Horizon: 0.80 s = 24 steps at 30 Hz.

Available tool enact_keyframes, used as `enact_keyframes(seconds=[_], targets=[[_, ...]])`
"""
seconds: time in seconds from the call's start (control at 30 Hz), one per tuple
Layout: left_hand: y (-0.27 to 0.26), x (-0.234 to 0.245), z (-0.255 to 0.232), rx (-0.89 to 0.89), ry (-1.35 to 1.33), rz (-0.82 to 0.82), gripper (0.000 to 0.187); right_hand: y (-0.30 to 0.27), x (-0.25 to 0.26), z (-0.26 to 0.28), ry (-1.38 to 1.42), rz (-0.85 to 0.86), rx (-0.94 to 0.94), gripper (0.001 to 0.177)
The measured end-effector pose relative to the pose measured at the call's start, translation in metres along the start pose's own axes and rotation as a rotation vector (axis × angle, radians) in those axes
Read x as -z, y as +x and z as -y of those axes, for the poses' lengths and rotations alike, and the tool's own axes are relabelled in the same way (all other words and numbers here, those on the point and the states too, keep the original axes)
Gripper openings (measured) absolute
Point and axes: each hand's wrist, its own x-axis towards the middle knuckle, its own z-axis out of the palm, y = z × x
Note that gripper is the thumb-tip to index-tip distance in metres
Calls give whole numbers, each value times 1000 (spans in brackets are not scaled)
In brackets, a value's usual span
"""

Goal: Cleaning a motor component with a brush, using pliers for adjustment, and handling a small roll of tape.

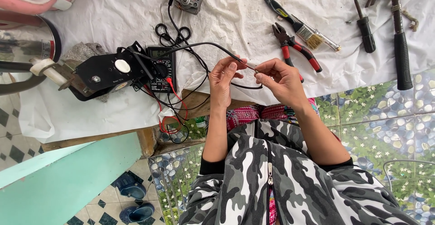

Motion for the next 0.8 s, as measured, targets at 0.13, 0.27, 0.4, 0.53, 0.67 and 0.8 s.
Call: enact_keyframes(seconds=[0.13, 0.27, 0.4, 0.53, 0.67, 0.8], targets=[[1, 5, 4, 2, -9, -54, 21, 0, -1, -16, -56, -10, -11, 16], [4, 2, 6, 0, 15, -118, 18, 5, -2, -7, -230, -5, 27, 12], [6, 0, 14, -26, 66, -150, 14, 17, 15, 13, -286, 80, -28, 14], [6, -8, 12, -18, 107, -163, 11, 57, 75, 13, -405, -12, 116, 16], [2, -20, -7, -21, -7, -91, 9, 135, 186, 0, -910, -383, 533, 17], [-1, -29, -13, -51, 124, -124, 11, 174, 266, -37, -1325, -505, 429, 42]])
